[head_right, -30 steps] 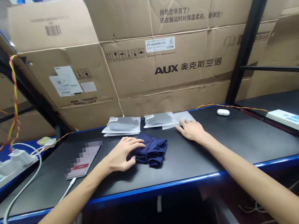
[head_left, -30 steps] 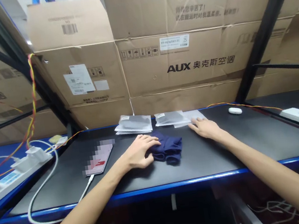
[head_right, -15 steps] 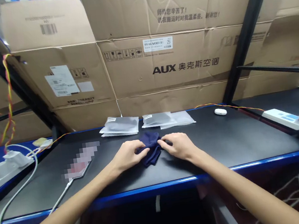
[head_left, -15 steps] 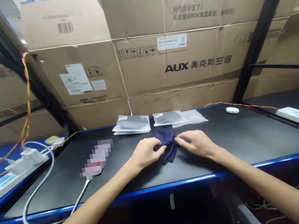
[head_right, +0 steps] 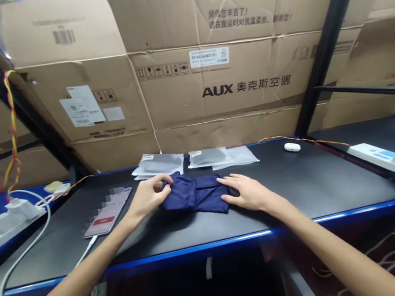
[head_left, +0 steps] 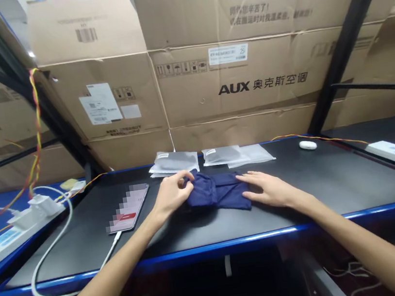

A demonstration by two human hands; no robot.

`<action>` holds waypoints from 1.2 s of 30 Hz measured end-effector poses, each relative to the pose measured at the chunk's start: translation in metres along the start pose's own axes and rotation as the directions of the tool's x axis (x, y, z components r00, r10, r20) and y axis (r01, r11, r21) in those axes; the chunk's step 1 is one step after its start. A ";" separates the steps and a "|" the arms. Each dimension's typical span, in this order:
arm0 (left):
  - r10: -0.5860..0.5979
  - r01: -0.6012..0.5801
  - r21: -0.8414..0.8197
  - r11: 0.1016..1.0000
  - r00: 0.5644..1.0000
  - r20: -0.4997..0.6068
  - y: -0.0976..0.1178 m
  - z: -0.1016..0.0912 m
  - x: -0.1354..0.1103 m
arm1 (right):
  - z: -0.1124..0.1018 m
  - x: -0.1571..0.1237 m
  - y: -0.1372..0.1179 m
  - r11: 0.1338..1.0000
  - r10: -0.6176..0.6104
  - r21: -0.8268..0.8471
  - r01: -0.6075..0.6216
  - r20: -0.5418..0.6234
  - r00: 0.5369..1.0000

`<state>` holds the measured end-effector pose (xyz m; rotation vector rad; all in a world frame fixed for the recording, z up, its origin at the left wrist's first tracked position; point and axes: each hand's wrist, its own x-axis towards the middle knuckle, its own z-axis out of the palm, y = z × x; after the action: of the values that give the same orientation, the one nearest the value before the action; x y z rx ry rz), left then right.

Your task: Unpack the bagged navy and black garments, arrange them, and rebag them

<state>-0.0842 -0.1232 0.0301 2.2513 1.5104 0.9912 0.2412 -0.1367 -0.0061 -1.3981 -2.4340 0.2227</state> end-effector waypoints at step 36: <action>-0.119 0.024 0.639 0.769 0.987 0.106 -0.003 -0.022 -0.014 | -0.013 -0.035 0.039 0.983 -0.003 0.182 -0.008 0.056 0.998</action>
<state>-0.1041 -0.1376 0.0391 2.5813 2.0793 0.2840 0.2936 -0.1478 -0.0121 -1.3315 -2.3874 0.4782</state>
